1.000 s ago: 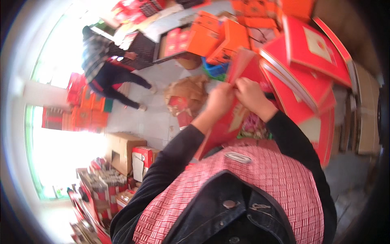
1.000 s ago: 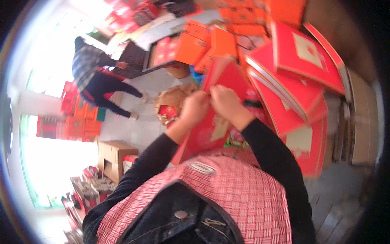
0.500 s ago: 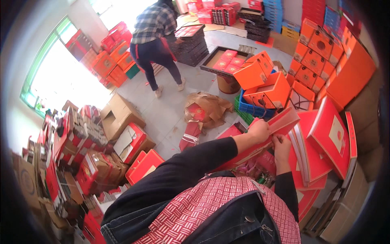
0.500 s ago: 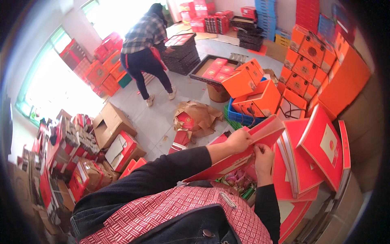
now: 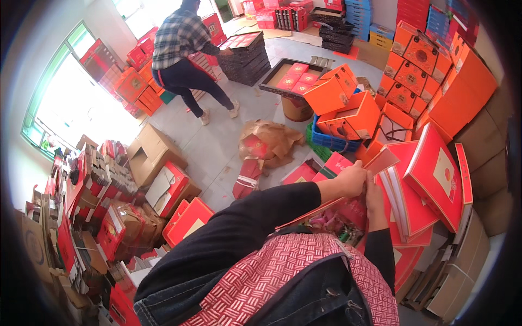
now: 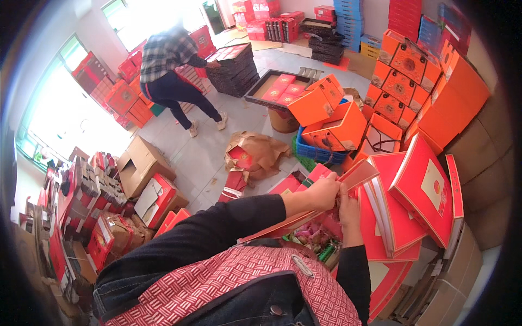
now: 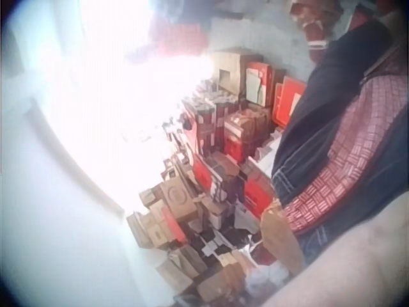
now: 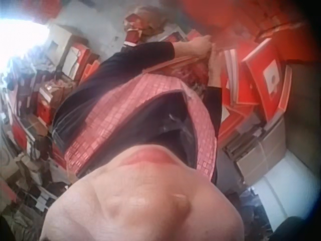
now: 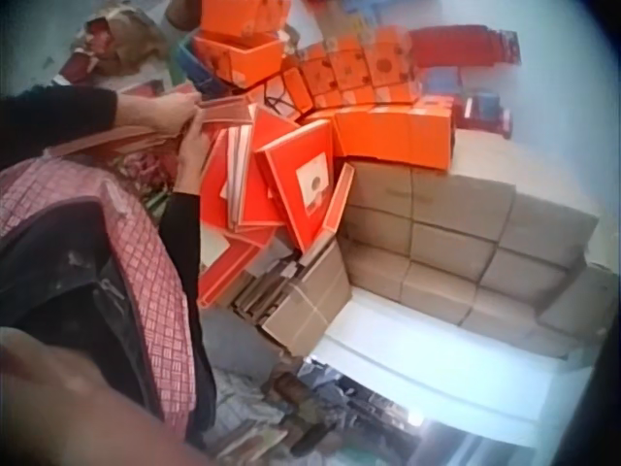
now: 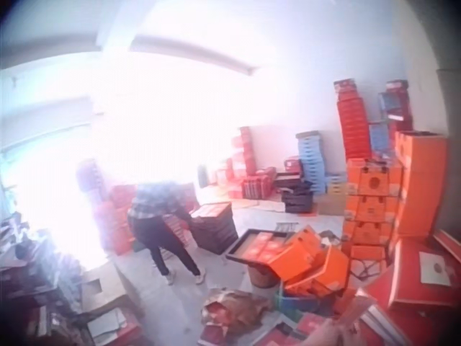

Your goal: The person assembles red cardboard boxes by folding flaps and securing them with small white ties. They repeatedly pick up flat box components, fold them into shape, and tie them closed before stacking the finished boxes.

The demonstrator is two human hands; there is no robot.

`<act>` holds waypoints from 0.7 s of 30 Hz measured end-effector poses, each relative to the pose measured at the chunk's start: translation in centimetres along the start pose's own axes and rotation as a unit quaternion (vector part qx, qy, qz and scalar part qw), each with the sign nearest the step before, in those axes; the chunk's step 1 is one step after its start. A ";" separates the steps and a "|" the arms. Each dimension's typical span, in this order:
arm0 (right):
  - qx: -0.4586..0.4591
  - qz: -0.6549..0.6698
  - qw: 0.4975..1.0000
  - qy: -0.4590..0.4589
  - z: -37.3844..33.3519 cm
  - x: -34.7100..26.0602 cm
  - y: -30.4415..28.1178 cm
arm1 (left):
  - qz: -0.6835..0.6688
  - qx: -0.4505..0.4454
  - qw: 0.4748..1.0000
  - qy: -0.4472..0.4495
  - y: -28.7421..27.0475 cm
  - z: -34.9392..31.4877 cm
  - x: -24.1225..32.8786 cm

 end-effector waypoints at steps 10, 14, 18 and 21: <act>-0.010 0.098 0.995 -0.019 -1.0 0.0 -1.5 | 0.029 -0.071 0.995 0.060 -0.2 0.1 2.0; -0.032 0.149 0.988 -0.037 -0.8 0.2 -1.3 | 0.050 -0.062 0.992 0.098 -1.7 -0.3 1.9; -0.109 0.495 0.862 0.031 0.2 3.7 -1.1 | 0.111 -0.072 0.985 0.111 -1.4 0.3 -0.1; -0.026 0.534 0.845 -0.013 0.3 6.6 -3.0 | 0.177 -0.132 0.974 0.058 -0.5 0.2 -0.8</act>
Point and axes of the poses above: each hand's wrist, its own z-axis towards the middle knuckle, its own y-axis out of the palm, x = y × z, the point moved 4 cm from there along z, towards the middle knuckle, and after that the axes turned 4 degrees about -y, right-handed, at the moved point
